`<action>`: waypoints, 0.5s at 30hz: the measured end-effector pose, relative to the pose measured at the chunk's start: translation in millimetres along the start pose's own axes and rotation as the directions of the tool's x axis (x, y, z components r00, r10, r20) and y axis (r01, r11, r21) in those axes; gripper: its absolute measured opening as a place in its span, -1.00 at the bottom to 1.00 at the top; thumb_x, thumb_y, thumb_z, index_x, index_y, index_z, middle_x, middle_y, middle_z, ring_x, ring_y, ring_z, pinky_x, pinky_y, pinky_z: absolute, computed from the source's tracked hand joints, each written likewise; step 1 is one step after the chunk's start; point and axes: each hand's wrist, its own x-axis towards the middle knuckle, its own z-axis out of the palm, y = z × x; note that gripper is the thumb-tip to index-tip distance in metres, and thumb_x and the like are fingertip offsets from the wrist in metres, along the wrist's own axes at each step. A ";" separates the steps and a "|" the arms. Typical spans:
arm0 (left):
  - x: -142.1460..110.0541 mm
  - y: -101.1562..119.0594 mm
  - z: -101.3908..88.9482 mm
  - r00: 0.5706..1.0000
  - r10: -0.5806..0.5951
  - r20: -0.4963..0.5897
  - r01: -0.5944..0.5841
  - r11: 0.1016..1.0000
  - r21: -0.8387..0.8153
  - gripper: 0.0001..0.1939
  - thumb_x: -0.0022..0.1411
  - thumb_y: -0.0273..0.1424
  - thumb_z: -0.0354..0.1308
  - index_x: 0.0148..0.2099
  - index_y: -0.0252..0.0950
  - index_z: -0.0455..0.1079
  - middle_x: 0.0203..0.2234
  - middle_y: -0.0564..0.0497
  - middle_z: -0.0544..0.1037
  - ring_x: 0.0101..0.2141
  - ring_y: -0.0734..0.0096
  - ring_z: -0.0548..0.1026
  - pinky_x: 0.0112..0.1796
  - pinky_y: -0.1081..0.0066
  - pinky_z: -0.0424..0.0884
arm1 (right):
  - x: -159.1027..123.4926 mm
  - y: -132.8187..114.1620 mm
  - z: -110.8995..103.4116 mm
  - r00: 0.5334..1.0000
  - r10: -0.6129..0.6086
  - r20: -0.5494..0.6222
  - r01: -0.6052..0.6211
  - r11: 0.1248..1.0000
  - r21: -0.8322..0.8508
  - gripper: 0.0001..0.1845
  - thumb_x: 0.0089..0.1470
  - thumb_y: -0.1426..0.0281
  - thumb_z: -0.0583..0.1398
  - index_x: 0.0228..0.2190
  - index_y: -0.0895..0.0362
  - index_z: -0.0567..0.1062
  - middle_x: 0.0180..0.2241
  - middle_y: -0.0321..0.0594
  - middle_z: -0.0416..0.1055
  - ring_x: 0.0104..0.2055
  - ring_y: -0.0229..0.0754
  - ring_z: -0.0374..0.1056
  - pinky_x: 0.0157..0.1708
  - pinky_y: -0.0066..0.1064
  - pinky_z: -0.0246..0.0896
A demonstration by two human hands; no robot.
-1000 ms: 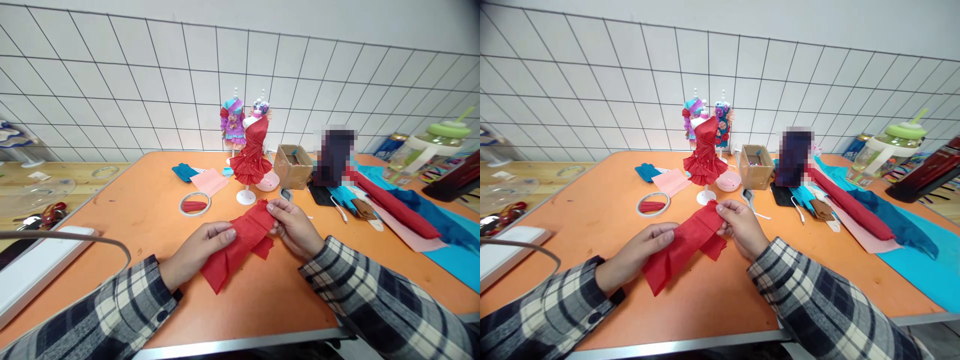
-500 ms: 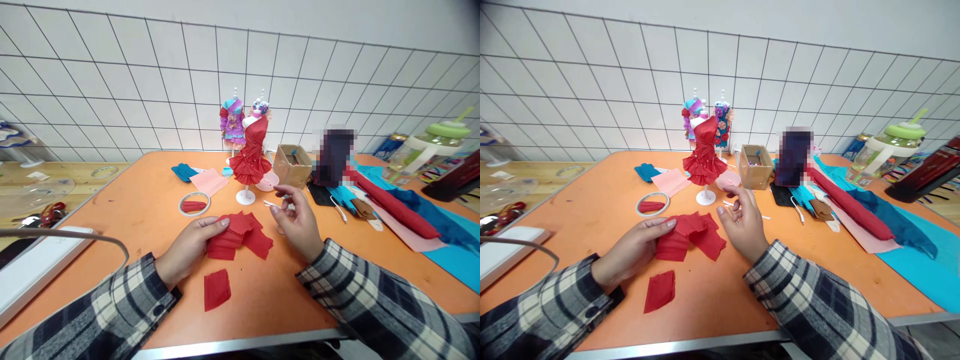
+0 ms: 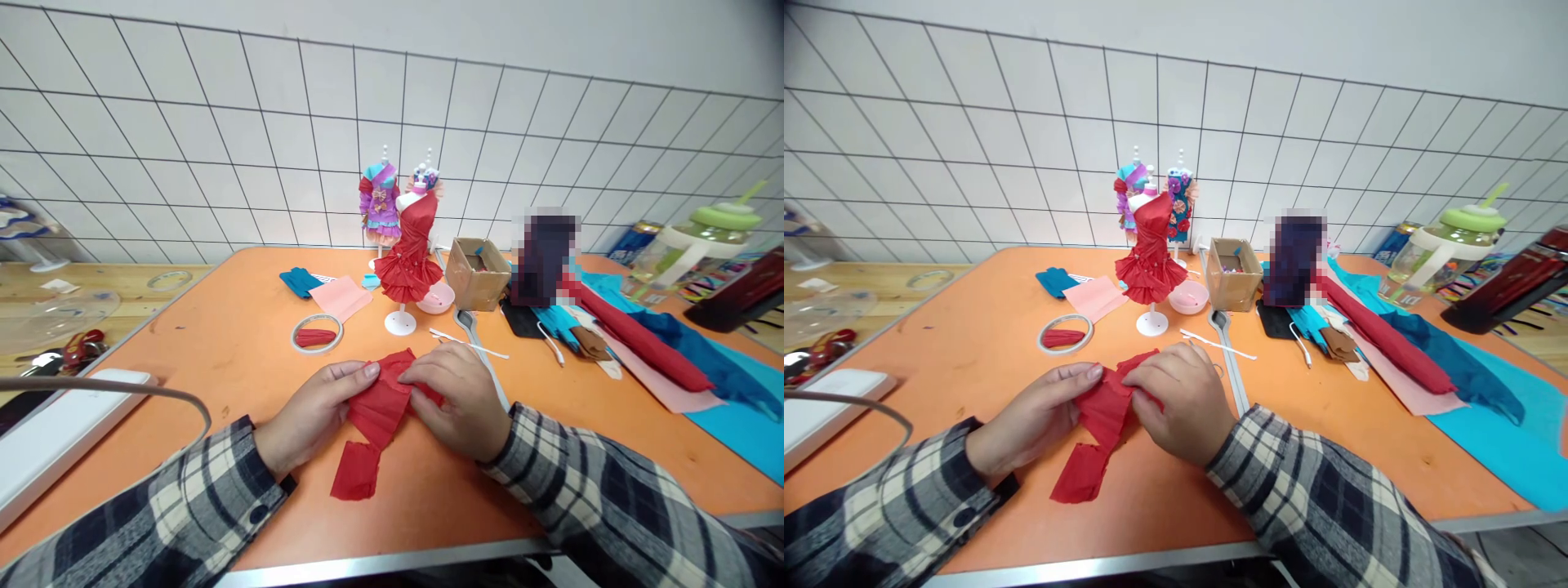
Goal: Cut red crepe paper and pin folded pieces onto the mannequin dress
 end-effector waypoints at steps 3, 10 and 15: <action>-0.4 2.0 1.4 0.986 0.148 -0.083 -0.136 0.982 0.133 -0.65 0.01 -0.21 0.40 -0.23 -0.32 0.45 -0.41 0.05 0.55 -0.41 0.46 0.47 -0.36 0.50 0.37 | 1.2 0.5 1.2 0.982 0.171 -0.079 -0.160 0.979 0.124 -0.88 0.00 0.50 0.19 -0.38 0.11 0.52 -0.40 -0.25 0.51 -0.32 -0.18 0.35 -0.25 -0.31 0.21; -1.0 1.6 3.8 0.985 0.174 -0.010 -0.161 0.926 0.342 -0.52 0.05 -0.23 0.36 0.00 -0.26 0.41 -0.32 -0.01 0.58 -0.34 0.35 0.51 -0.33 0.44 0.41 | 2.3 -1.8 13.9 0.810 0.562 0.168 -0.545 0.616 0.569 -0.87 -0.06 0.37 0.19 -0.41 0.13 0.50 -0.52 -0.29 0.41 -0.51 -0.28 0.25 -0.47 -0.43 0.19; 2.2 -2.3 0.6 0.974 0.226 -0.023 -0.192 0.875 0.444 -0.71 0.09 -0.18 0.32 -0.29 -0.33 0.55 -0.30 -0.04 0.55 -0.30 0.31 0.50 -0.26 0.40 0.41 | 0.0 -3.2 21.3 0.767 0.592 0.248 -0.577 0.468 0.669 -0.82 -0.08 0.29 0.24 -0.41 0.13 0.47 -0.45 -0.27 0.38 -0.47 -0.27 0.24 -0.42 -0.40 0.20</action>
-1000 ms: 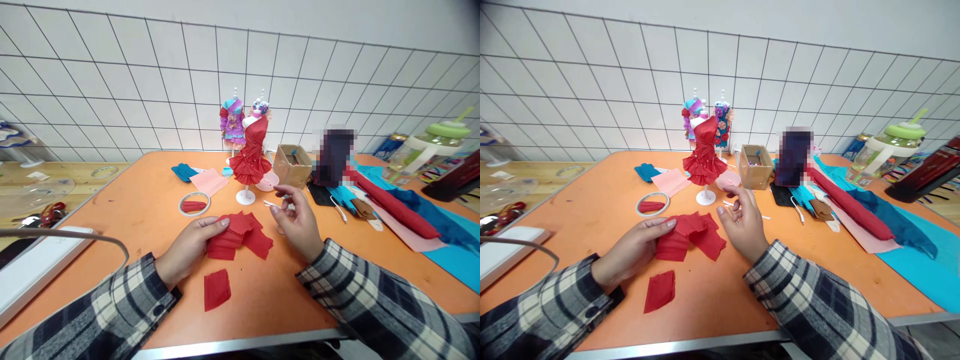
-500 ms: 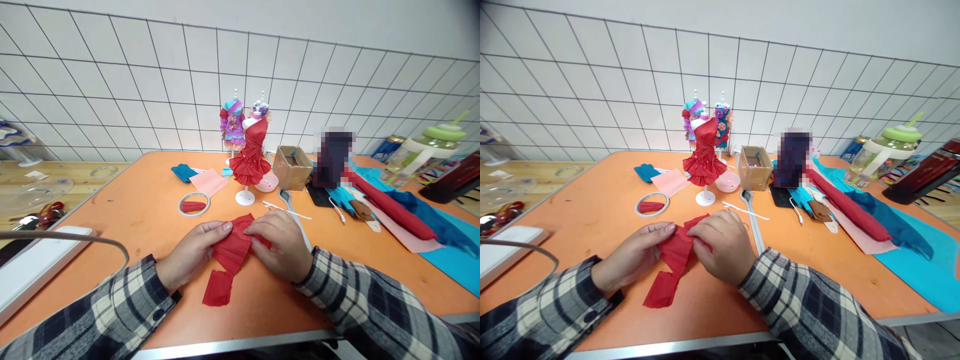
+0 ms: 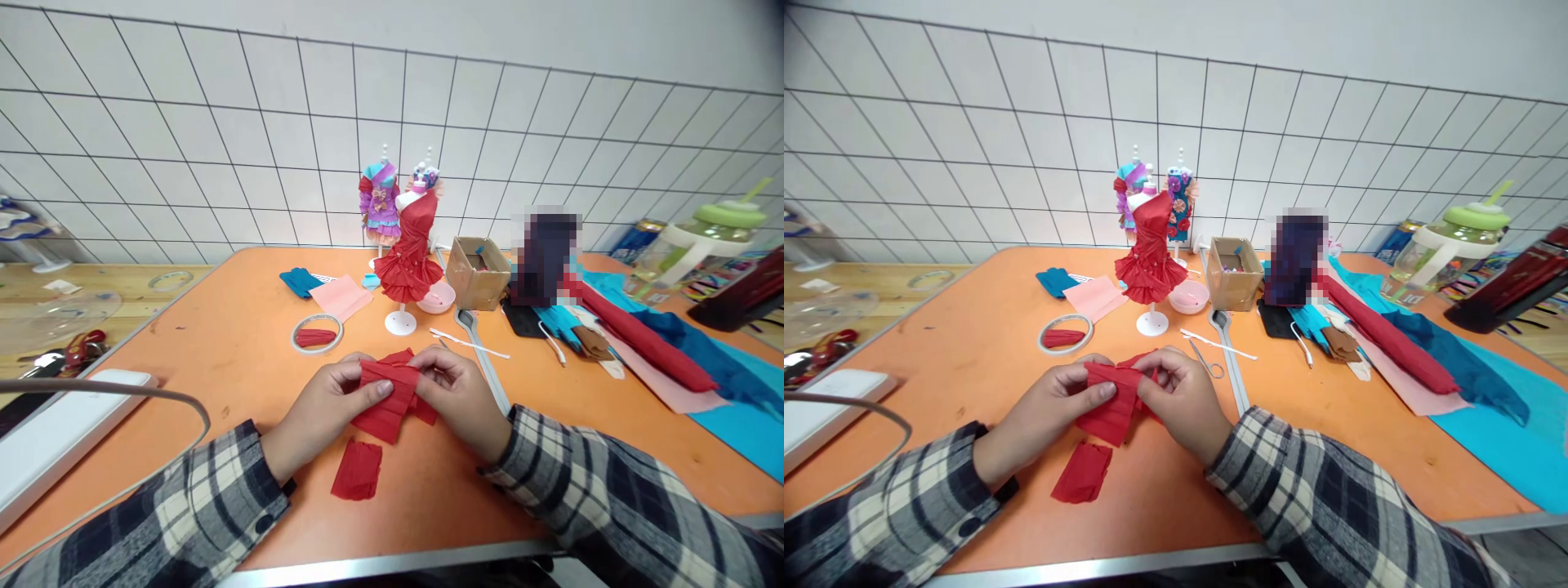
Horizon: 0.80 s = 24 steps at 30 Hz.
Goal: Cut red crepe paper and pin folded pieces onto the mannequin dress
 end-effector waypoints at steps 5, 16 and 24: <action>1.7 -0.8 -9.1 0.996 -0.005 -0.090 -0.005 0.994 -0.105 -0.72 0.12 -0.22 0.32 -0.18 -0.29 0.55 -0.28 -0.03 0.60 -0.28 0.33 0.51 -0.21 0.41 0.41 | 15.3 -14.3 -35.7 0.989 -0.079 0.122 0.081 0.997 -0.007 -0.60 -0.01 0.26 0.16 -0.11 0.12 0.42 -0.32 -0.21 0.39 -0.32 -0.21 0.32 -0.36 -0.40 0.21; 3.4 2.2 -13.6 0.980 -0.092 -0.176 0.032 0.949 -0.314 -0.72 0.05 -0.24 0.38 -0.29 -0.33 0.46 -0.49 0.04 0.59 -0.52 0.50 0.45 -0.46 0.54 0.38 | 24.2 -17.5 -86.6 0.965 0.220 0.142 0.101 0.189 -0.977 -0.82 0.09 0.43 0.13 -0.30 0.15 0.54 -0.34 -0.11 0.51 -0.30 -0.11 0.42 -0.38 -0.39 0.12; 2.6 6.7 -11.4 0.976 -0.130 -0.176 0.055 0.925 -0.376 -0.70 0.00 -0.26 0.42 -0.31 -0.32 0.44 -0.52 0.09 0.57 -0.55 0.53 0.44 -0.48 0.55 0.37 | 15.3 -15.6 -65.7 0.960 0.261 0.099 0.093 0.036 -0.995 -0.83 0.13 0.54 0.07 -0.30 0.22 0.47 -0.30 0.02 0.48 -0.29 -0.04 0.43 -0.41 -0.36 0.12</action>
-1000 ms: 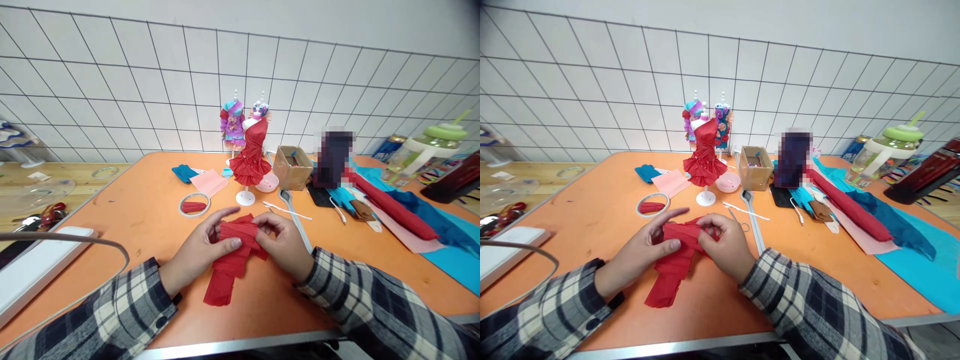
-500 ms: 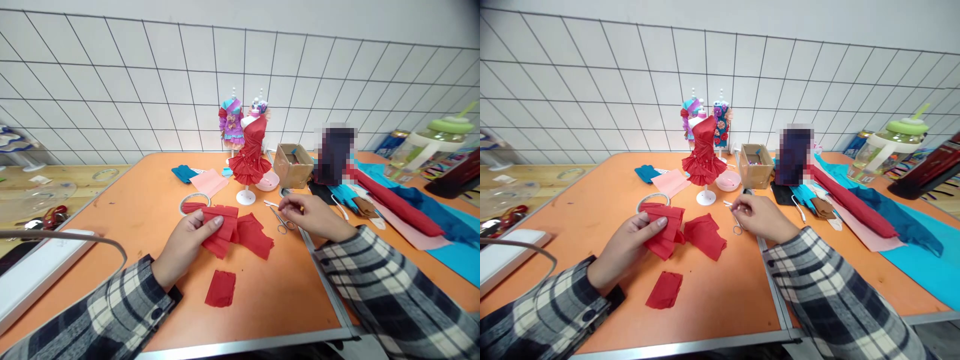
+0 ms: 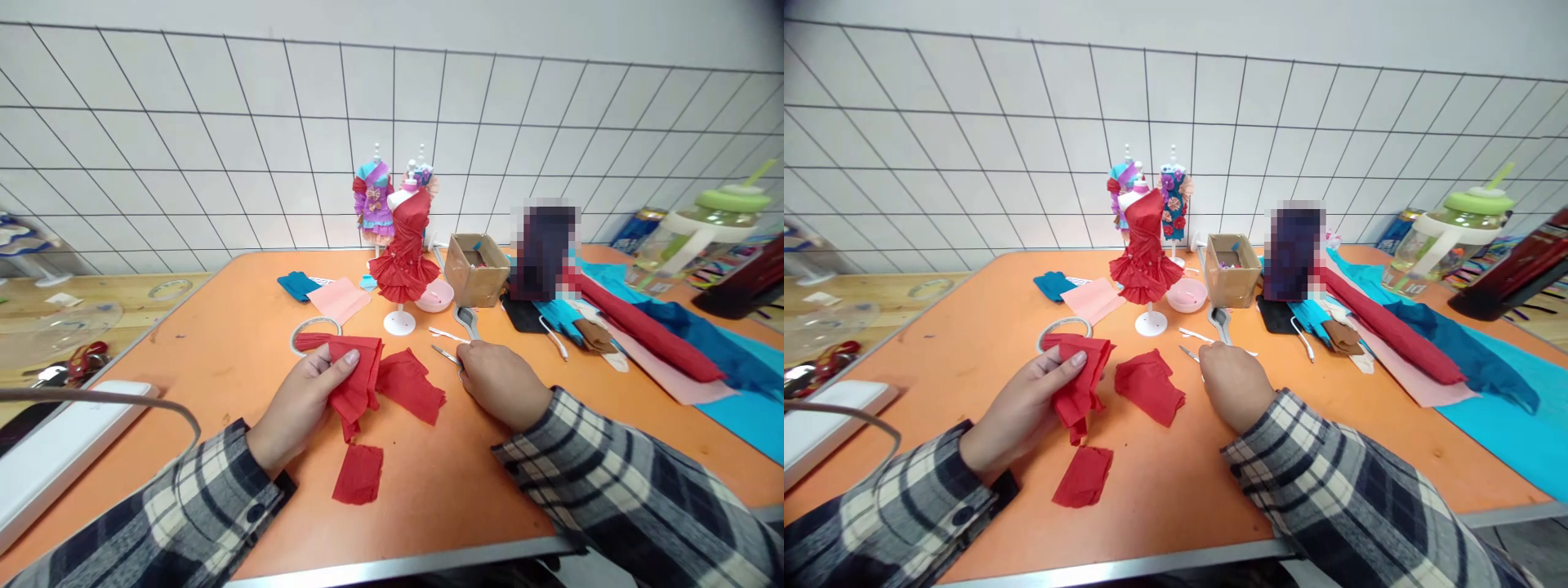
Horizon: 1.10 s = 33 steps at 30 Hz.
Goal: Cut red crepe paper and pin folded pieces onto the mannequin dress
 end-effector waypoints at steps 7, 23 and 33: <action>0.9 -2.0 -3.0 0.998 0.022 0.060 -0.027 0.997 0.077 -0.71 0.07 -0.22 0.37 -0.30 -0.33 0.45 -0.49 0.06 0.56 -0.52 0.51 0.43 -0.47 0.55 0.35 | 6.5 5.3 1.1 0.994 0.035 -0.103 0.040 0.762 0.647 -0.83 0.06 0.40 0.17 -0.24 0.13 0.36 -0.40 -0.28 0.37 -0.44 -0.27 0.30 -0.50 -0.48 0.17; -1.3 -5.5 -4.0 0.989 -0.021 0.144 -0.008 0.980 0.199 -0.77 0.10 -0.24 0.33 -0.31 -0.32 0.53 -0.53 0.06 0.55 -0.54 0.48 0.39 -0.47 0.52 0.27 | -7.6 -14.6 7.7 0.620 -0.776 0.116 -0.356 -0.147 0.923 -0.47 -0.10 0.10 0.37 -0.21 0.18 0.39 -0.30 -0.23 0.40 -0.60 -0.41 0.32 -0.76 -0.66 0.18; -2.2 -3.7 -3.1 0.984 -0.032 0.177 0.000 0.984 0.176 -0.76 0.13 -0.21 0.31 -0.31 -0.31 0.52 -0.49 0.05 0.55 -0.52 0.50 0.39 -0.49 0.56 0.26 | -8.9 -12.3 2.7 0.615 -0.778 0.129 -0.373 -0.143 0.917 -0.47 -0.09 0.09 0.35 -0.22 0.19 0.38 -0.32 -0.22 0.43 -0.63 -0.44 0.30 -0.72 -0.65 0.20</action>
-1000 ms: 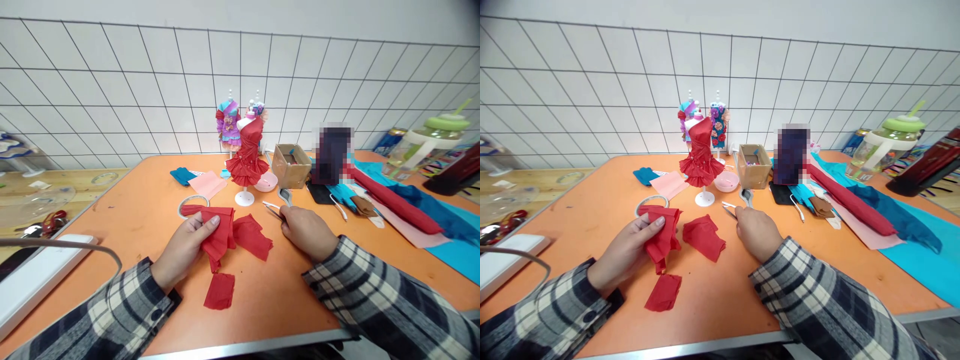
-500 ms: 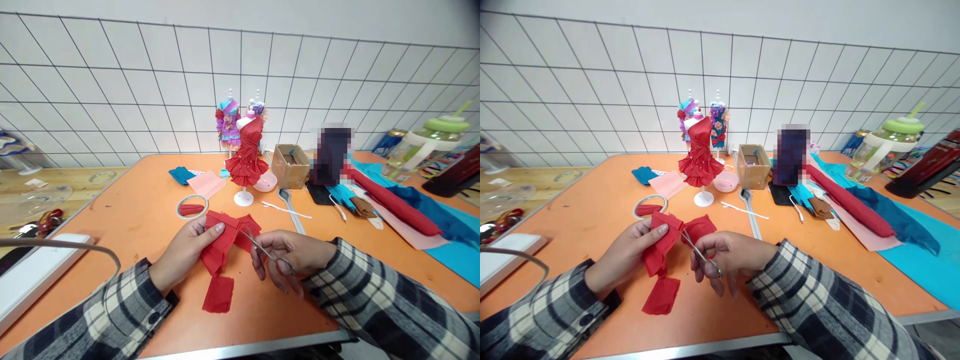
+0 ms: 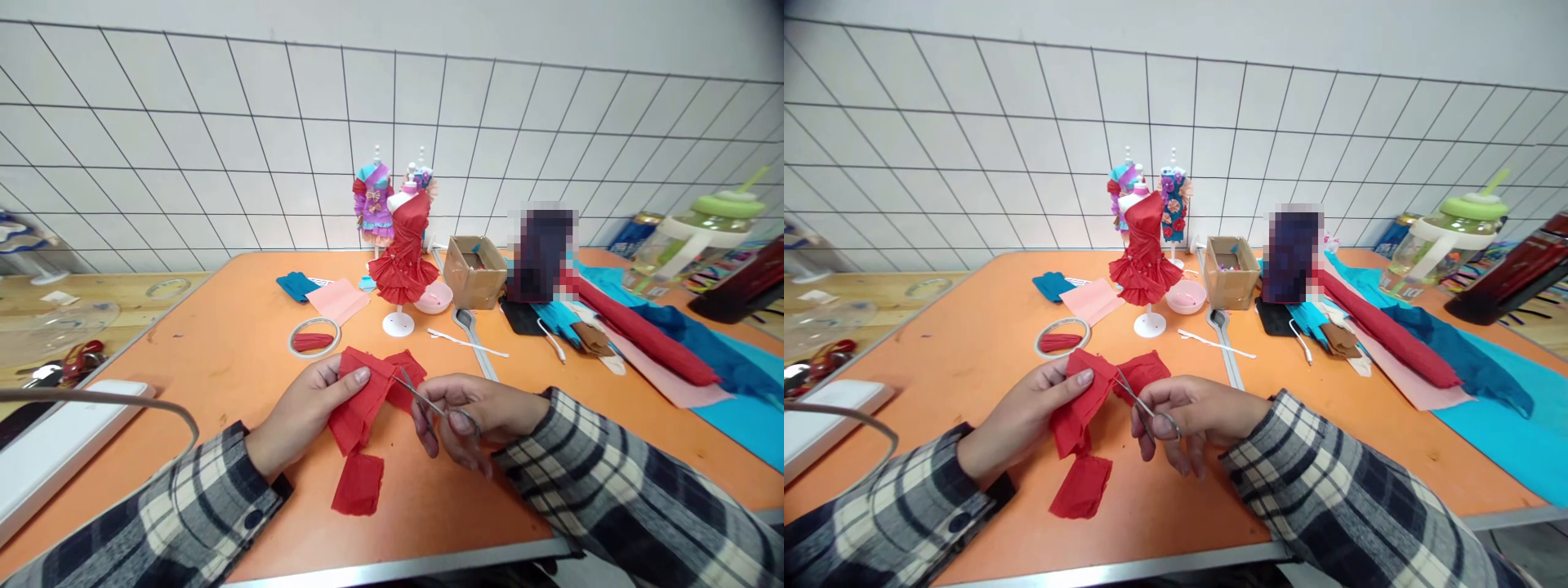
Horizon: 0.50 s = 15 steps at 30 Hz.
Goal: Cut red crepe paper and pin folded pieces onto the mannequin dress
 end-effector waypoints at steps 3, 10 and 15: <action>0.6 0.5 0.6 1.000 -0.009 -0.017 0.009 1.000 -0.006 -0.75 0.09 -0.20 0.33 -0.33 -0.31 0.52 -0.49 0.05 0.56 -0.53 0.49 0.39 -0.49 0.54 0.27 | -0.1 1.3 -1.0 1.000 -0.013 0.002 0.013 1.000 -0.003 -0.47 -0.08 0.09 0.35 -0.22 0.19 0.38 -0.33 -0.22 0.44 -0.64 -0.45 0.28 -0.72 -0.66 0.17; -0.6 0.5 1.5 1.000 -0.003 0.031 0.002 1.000 0.031 -0.74 0.06 -0.20 0.36 -0.32 -0.30 0.53 -0.50 0.06 0.56 -0.51 0.47 0.41 -0.46 0.53 0.30 | 3.0 2.1 0.4 1.000 -0.007 -0.016 0.006 0.998 -0.058 -0.49 -0.06 0.10 0.35 -0.21 0.18 0.37 -0.32 -0.24 0.43 -0.62 -0.42 0.33 -0.72 -0.65 0.18; -2.4 2.3 5.0 0.998 -0.010 0.066 0.000 0.990 0.142 -0.68 0.07 -0.14 0.33 -0.39 -0.32 0.49 -0.55 0.05 0.53 -0.53 0.47 0.40 -0.47 0.52 0.31 | 8.9 3.7 4.9 0.991 -0.012 -0.135 -0.004 0.992 -0.123 -0.52 -0.15 0.19 0.41 -0.27 0.18 0.40 -0.44 -0.34 0.40 -0.63 -0.43 0.28 -0.71 -0.65 0.17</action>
